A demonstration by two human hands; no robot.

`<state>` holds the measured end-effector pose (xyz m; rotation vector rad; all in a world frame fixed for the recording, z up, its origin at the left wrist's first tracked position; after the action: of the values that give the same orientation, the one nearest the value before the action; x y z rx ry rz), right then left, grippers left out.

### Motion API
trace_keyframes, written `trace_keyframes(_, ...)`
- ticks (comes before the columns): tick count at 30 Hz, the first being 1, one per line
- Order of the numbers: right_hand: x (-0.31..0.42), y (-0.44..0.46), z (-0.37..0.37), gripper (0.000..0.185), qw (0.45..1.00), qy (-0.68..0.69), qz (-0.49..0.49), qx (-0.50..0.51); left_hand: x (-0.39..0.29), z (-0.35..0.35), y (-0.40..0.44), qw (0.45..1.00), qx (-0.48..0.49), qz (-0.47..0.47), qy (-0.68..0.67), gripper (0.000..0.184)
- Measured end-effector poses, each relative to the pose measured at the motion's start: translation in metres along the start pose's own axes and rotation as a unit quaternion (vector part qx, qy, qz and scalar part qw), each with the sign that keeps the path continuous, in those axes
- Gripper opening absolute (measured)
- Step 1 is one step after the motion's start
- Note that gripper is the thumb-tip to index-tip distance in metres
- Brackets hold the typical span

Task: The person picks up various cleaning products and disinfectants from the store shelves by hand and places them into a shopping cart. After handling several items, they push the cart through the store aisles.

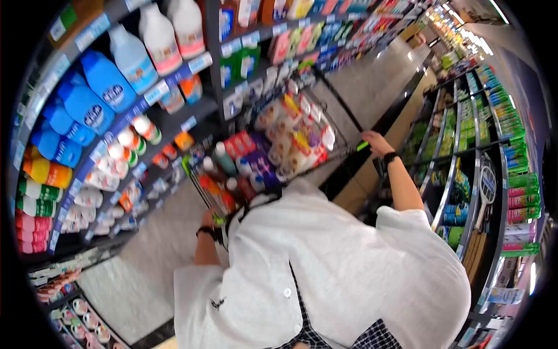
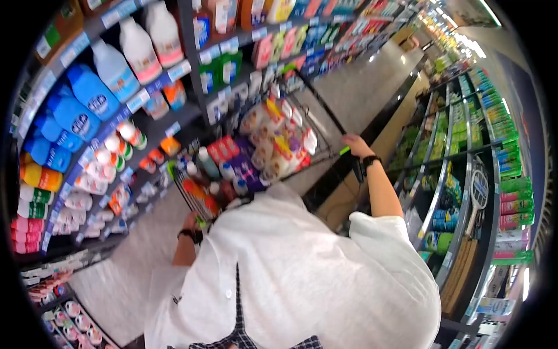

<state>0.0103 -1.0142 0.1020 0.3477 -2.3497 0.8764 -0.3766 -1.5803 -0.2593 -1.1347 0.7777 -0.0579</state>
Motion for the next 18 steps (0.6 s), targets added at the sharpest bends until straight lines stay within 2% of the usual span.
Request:
trace_keyframes(1, 0.002, -0.009, 0.012, 0.043, 0.996, 0.067, 0.059, -0.013, -0.021, 0.007, -0.034, 0.997, 0.011, 0.021, 0.079, 0.025)
trace_keyframes(2, -0.007, -0.011, 0.026, 0.043, 0.995, 0.068, 0.068, -0.001, -0.017, -0.006, -0.029, 0.984, -0.1, -0.012, 0.144, 0.036)
trace_keyframes(5, -0.03, -0.02, 0.051, 0.037, 0.98, 0.192, 0.026, -0.04, -0.022, 0.001, -0.048, 0.981, -0.107, -0.047, 0.156, 0.037)
trace_keyframes(7, -0.042, -0.03, 0.067, 0.032, 0.985, 0.174, -0.015, -0.004, -0.016, -0.001, -0.047, 0.982, -0.099, -0.063, 0.148, 0.038)
trace_keyframes(9, -0.036, -0.044, 0.071, 0.031, 0.991, 0.128, -0.022, -0.019, -0.015, -0.01, -0.042, 0.984, -0.116, -0.059, 0.122, 0.035)
trace_keyframes(10, -0.034, -0.043, 0.064, 0.029, 0.991, 0.124, -0.04, -0.015, -0.033, -0.005, -0.057, 0.976, -0.179, -0.061, 0.112, 0.032)
trace_keyframes(11, -0.021, -0.043, 0.05, 0.025, 0.991, 0.098, -0.084, -0.04, -0.046, -0.01, -0.061, 0.975, -0.182, -0.052, 0.116, 0.032)
trace_keyframes(12, -0.004, -0.041, 0.033, 0.023, 0.985, 0.093, -0.125, -0.07, -0.075, -0.018, -0.068, 0.943, -0.221, 0.127, 0.212, 0.032)
trace_keyframes(13, 0.021, -0.038, 0.015, 0.021, 0.976, 0.089, -0.171, -0.102, -0.113, -0.017, -0.08, 0.868, -0.254, 0.306, 0.298, 0.032)
trace_keyframes(15, 0.08, -0.035, -0.02, 0.02, 0.942, 0.124, -0.272, -0.152, -0.187, 0.005, -0.118, 0.842, -0.273, 0.387, 0.257, 0.028)
trace_keyframes(16, 0.117, -0.039, -0.034, 0.02, 0.94, 0.105, -0.288, -0.151, -0.228, 0.03, -0.151, 0.818, -0.263, 0.436, 0.269, 0.027)
trace_keyframes(18, 0.207, -0.06, -0.062, 0.02, 0.92, 0.059, -0.358, -0.144, -0.308, 0.086, -0.222, 0.743, -0.236, 0.546, 0.307, 0.025)
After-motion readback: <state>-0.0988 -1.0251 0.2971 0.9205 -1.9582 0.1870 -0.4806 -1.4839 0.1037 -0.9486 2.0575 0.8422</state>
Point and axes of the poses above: each hand's wrist, its own y-axis towards the middle knuckle, its own z-axis out of the palm, x = y × z, the point moved 5 cm from there along y, towards the middle knuckle, and after that the axes turned 5 degrees about y, right-handed, at the moved point
